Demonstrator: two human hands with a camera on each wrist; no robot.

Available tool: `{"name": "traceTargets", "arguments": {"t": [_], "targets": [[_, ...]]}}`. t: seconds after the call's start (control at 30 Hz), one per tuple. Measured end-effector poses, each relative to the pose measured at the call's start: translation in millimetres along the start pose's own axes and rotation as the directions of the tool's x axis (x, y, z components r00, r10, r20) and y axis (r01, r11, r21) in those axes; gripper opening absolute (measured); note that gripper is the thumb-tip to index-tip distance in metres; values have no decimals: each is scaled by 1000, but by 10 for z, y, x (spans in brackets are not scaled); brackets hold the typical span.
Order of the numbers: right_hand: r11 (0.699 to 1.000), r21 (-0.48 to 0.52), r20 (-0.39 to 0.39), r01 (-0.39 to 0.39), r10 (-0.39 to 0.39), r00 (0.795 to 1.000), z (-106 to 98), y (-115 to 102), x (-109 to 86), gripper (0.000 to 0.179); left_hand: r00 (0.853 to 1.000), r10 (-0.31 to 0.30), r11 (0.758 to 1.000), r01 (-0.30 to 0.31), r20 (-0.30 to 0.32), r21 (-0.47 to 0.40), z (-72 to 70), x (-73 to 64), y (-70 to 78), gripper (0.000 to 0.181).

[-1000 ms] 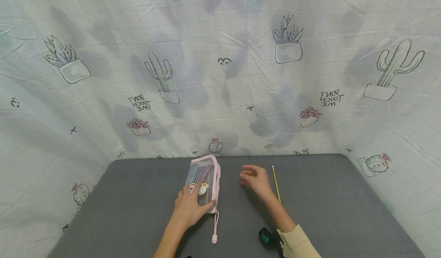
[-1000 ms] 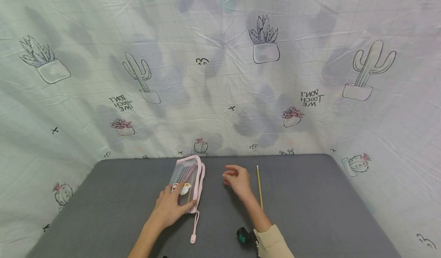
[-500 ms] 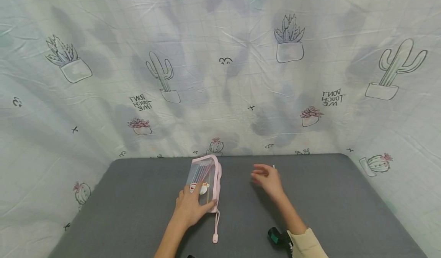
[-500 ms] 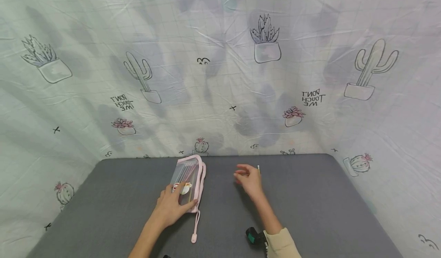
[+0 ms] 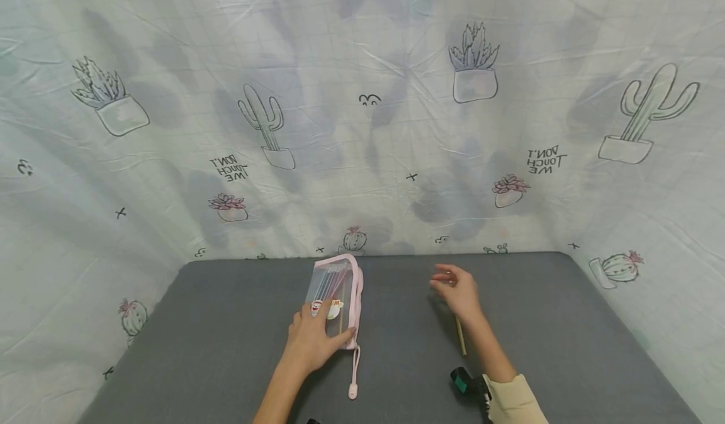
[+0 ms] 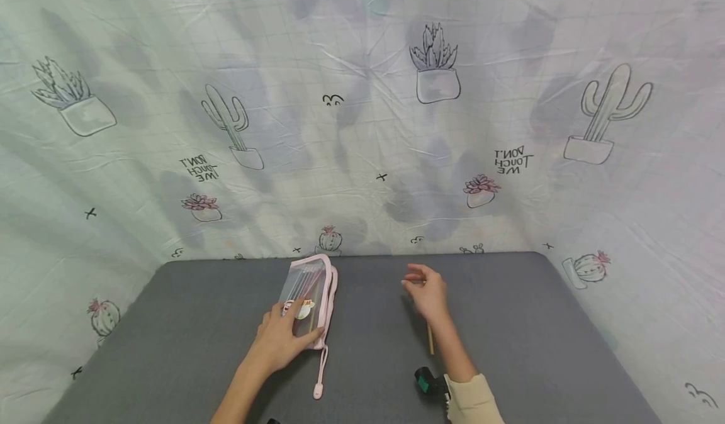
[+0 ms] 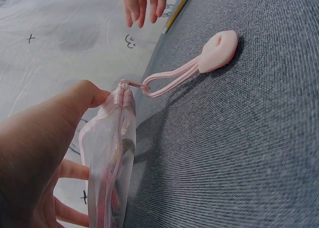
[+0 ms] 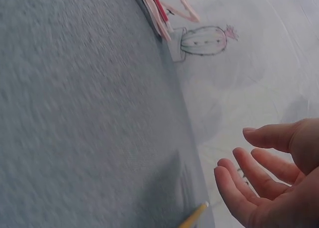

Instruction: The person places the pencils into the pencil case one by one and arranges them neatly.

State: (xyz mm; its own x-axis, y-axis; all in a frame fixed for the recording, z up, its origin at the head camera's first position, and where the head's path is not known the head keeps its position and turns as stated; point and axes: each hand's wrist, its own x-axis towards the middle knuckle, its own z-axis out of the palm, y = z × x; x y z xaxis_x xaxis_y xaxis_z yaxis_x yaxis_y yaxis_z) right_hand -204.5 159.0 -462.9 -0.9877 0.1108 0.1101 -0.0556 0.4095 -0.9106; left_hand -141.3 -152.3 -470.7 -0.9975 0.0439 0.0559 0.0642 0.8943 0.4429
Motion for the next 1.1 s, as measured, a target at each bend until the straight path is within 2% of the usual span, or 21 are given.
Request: {"name": "traceTargets", "arguments": {"t": [0.27, 0.53, 0.93, 1.1], "targets": [[998, -52, -13, -39, 38, 999, -144, 75, 34, 42, 1000, -15, 1000, 14, 16, 3, 0, 0, -5, 89], [983, -142, -30, -116, 113, 993, -221, 169, 66, 50, 999, -26, 1000, 26, 25, -4, 29, 11, -17, 89], [962, -261, 30, -81, 92, 995, -234, 286, 86, 49, 1000, -10, 1000, 10, 13, 0, 23, 4, -18, 89], [968, -227, 54, -106, 121, 991, -227, 295, 86, 42, 1000, -7, 1000, 7, 13, 5, 19, 9, -16, 89]]}}
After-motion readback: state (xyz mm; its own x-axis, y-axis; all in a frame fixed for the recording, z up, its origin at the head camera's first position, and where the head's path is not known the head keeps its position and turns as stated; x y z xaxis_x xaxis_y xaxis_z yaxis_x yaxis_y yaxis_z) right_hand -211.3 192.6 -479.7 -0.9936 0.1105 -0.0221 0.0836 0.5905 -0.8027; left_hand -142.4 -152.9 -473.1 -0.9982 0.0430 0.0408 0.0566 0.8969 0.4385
